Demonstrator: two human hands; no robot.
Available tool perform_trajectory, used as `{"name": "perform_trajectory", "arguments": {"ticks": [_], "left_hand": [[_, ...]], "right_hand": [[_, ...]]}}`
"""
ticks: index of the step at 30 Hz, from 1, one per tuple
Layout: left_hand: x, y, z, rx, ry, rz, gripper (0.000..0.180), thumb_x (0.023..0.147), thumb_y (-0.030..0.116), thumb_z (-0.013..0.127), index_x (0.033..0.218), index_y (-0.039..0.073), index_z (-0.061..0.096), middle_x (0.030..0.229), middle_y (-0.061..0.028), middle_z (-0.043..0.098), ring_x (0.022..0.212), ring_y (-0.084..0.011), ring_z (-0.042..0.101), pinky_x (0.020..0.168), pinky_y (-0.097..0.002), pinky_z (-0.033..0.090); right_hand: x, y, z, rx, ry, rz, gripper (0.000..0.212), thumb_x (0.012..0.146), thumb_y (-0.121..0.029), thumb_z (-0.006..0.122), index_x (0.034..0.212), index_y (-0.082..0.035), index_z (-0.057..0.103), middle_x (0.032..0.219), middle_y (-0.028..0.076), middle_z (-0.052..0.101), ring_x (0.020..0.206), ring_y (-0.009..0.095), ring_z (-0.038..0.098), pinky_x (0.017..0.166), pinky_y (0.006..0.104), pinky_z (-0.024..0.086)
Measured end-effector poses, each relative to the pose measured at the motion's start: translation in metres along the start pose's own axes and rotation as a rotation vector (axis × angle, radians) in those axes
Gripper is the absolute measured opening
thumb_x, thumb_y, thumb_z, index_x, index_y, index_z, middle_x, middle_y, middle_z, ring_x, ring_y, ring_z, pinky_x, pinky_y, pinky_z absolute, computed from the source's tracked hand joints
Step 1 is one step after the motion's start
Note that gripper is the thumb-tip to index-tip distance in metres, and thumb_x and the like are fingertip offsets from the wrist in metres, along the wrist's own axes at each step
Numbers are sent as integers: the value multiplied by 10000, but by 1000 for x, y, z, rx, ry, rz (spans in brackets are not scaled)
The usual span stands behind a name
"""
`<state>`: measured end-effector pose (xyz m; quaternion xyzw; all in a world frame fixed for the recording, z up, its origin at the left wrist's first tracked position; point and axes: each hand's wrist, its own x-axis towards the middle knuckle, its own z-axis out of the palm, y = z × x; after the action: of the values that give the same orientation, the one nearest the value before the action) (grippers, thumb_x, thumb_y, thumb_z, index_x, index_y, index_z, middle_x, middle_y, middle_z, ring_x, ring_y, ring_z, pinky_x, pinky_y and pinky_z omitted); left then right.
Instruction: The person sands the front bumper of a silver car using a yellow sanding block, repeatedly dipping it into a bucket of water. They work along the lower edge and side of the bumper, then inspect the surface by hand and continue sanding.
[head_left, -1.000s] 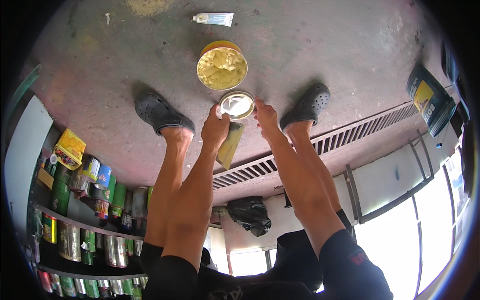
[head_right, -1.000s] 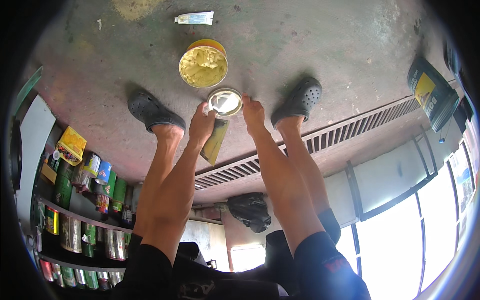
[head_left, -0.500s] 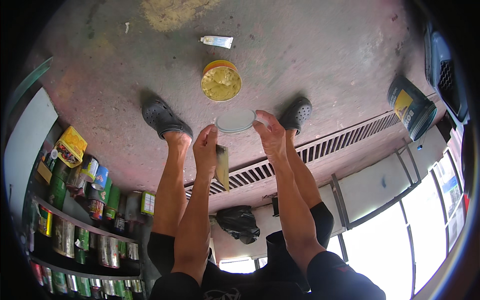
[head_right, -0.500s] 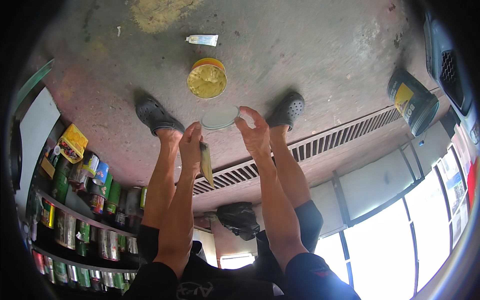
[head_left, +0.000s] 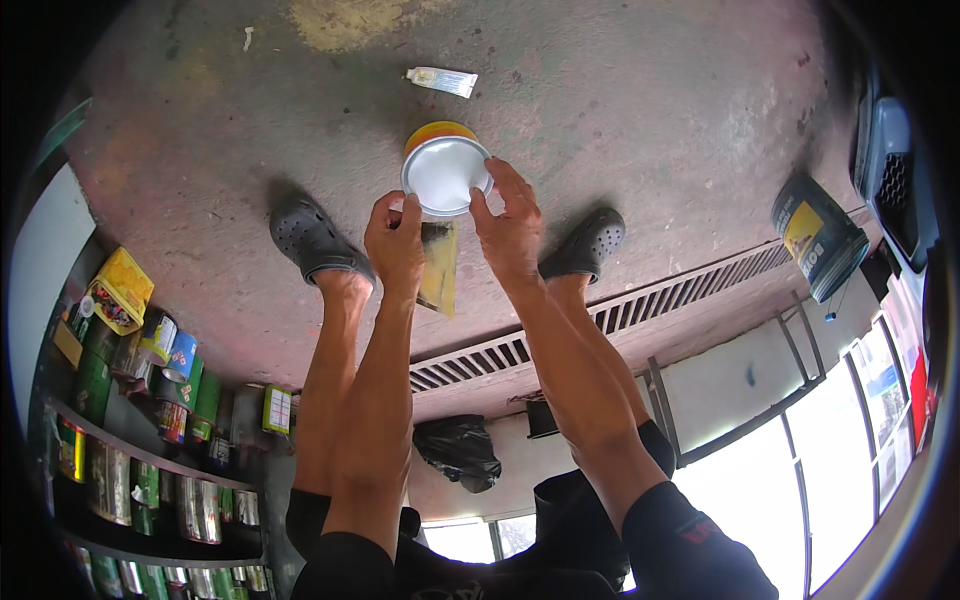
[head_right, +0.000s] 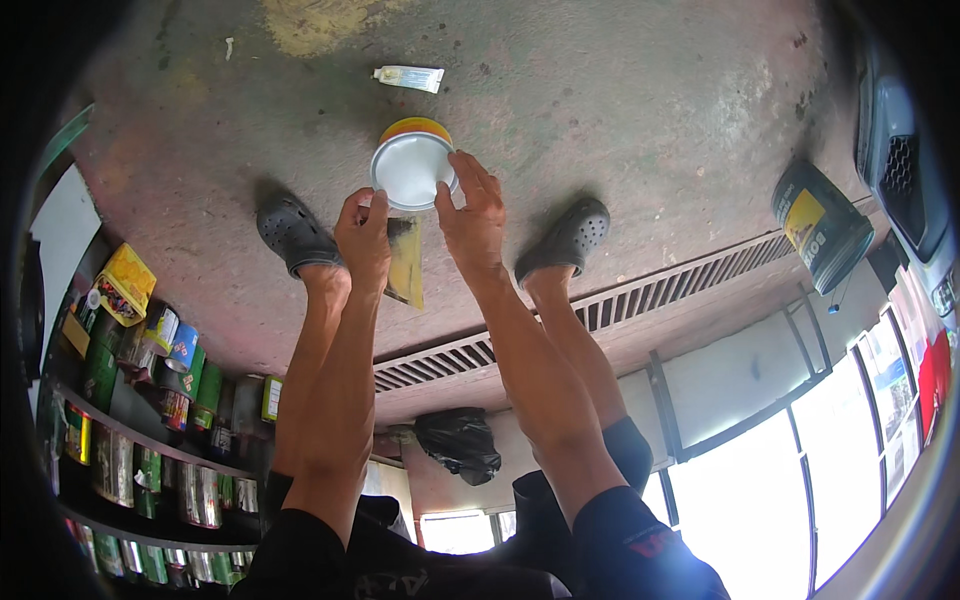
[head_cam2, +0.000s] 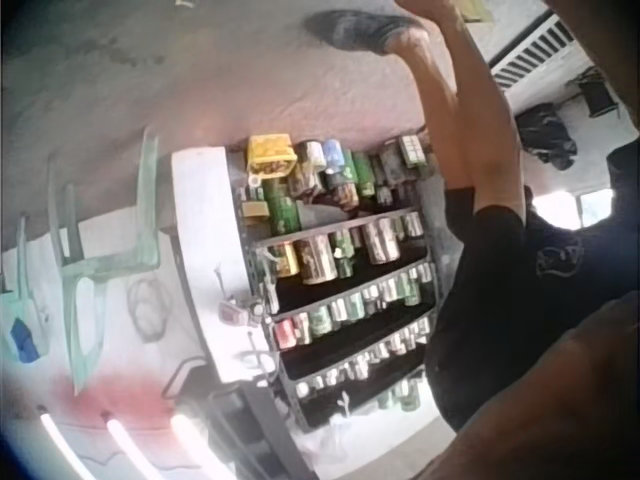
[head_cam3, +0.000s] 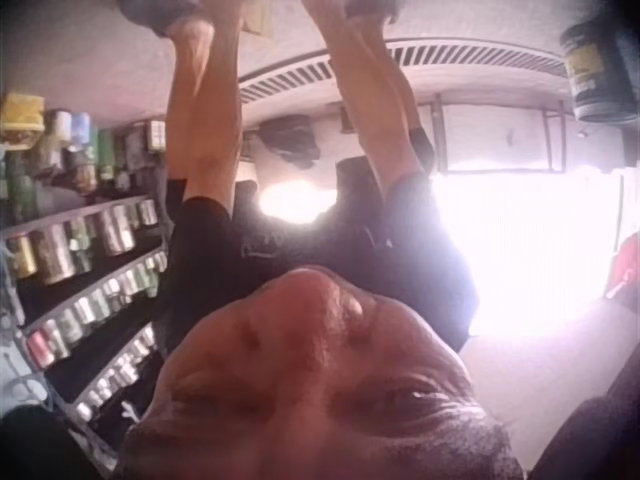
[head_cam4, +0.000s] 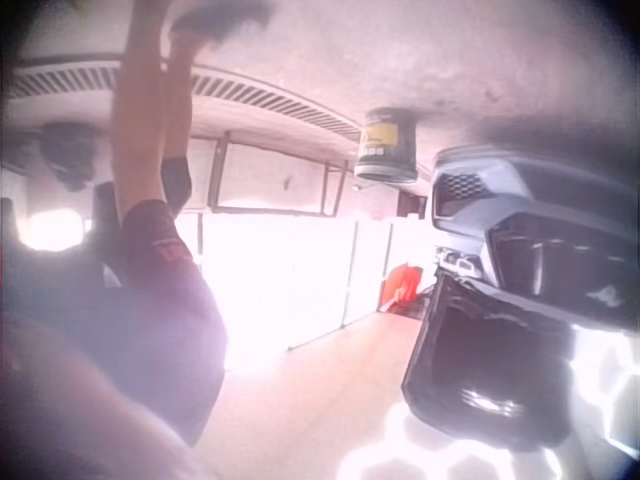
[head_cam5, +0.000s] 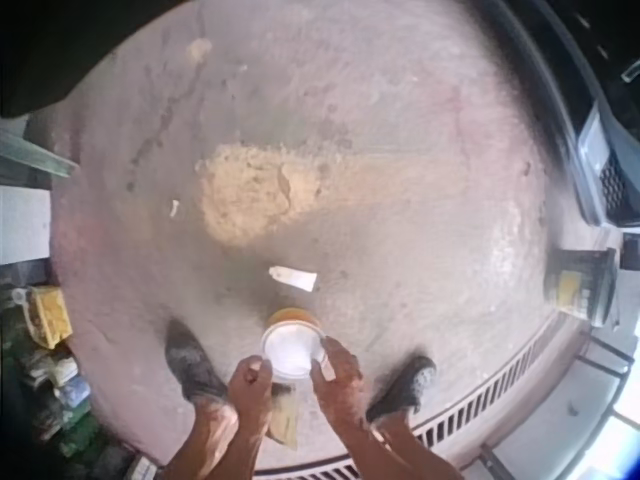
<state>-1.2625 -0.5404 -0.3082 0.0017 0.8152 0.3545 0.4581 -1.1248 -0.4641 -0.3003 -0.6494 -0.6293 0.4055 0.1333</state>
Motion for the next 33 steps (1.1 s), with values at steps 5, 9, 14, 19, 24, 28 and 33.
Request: {"name": "perform_trajectory", "arguments": {"ticks": [5, 9, 14, 19, 24, 28, 33], "left_hand": [[8, -2, 0, 140, -6, 36, 234, 1021, 192, 770, 1143, -5, 741, 788, 8, 655, 723, -53, 544, 655, -248, 412], [9, -2, -8, 171, -38, 36, 224, 1023, 201, 767, 1119, -1, 748, 784, 5, 653, 726, -56, 548, 649, -256, 417], [9, -3, -8, 190, -15, 56, 229, 1030, 217, 769, 1122, 8, 753, 806, 4, 655, 727, -63, 549, 657, -260, 428], [11, -2, -5, 173, -8, 81, 229, 1043, 225, 759, 1105, 6, 747, 815, -2, 656, 740, -81, 559, 676, -270, 450], [11, 2, 1, 282, -16, 87, 214, 1049, 219, 755, 1079, 10, 717, 843, 0, 655, 776, -97, 571, 715, -271, 473], [25, -21, -15, 107, 201, 12, 412, 1089, 407, 676, 1079, -4, 701, 827, -34, 662, 744, -140, 597, 697, -309, 499], [48, 41, -21, -357, 428, -281, 613, 1159, 500, 495, 1251, -91, 629, 1141, -176, 691, 985, -250, 695, 840, -380, 610]], "right_hand": [[1, 3, 3, -83, -12, -32, 412, 932, -88, 795, 1334, -21, 728, 1368, 205, 703, 1260, 396, 686, 1066, 468, 567], [-2, 3, 3, -86, -22, -38, 395, 938, -95, 797, 1318, -11, 727, 1353, 210, 699, 1242, 396, 688, 1049, 468, 573], [-3, 7, 10, -97, 23, -67, 406, 939, -122, 816, 1315, -5, 717, 1328, 191, 704, 1161, 350, 718, 979, 443, 595], [2, 6, 9, 19, -31, 149, 482, 945, -159, 836, 1381, -14, 691, 1305, 162, 717, 1007, 244, 736, 849, 370, 604], [10, 8, 4, 122, -173, 420, 481, 983, -178, 804, 1438, -64, 698, 1116, 191, 783, 856, 240, 759, 785, 381, 610], [14, 11, 9, 203, -278, 527, 433, 1029, -220, 775, 1425, -52, 724, 1000, 96, 822, 837, 160, 746, 748, 328, 614], [31, -13, 29, 363, -573, 636, 403, 1062, -246, 704, 1429, -80, 726, 1064, 95, 816, 948, 178, 759, 795, 332, 622]]}}
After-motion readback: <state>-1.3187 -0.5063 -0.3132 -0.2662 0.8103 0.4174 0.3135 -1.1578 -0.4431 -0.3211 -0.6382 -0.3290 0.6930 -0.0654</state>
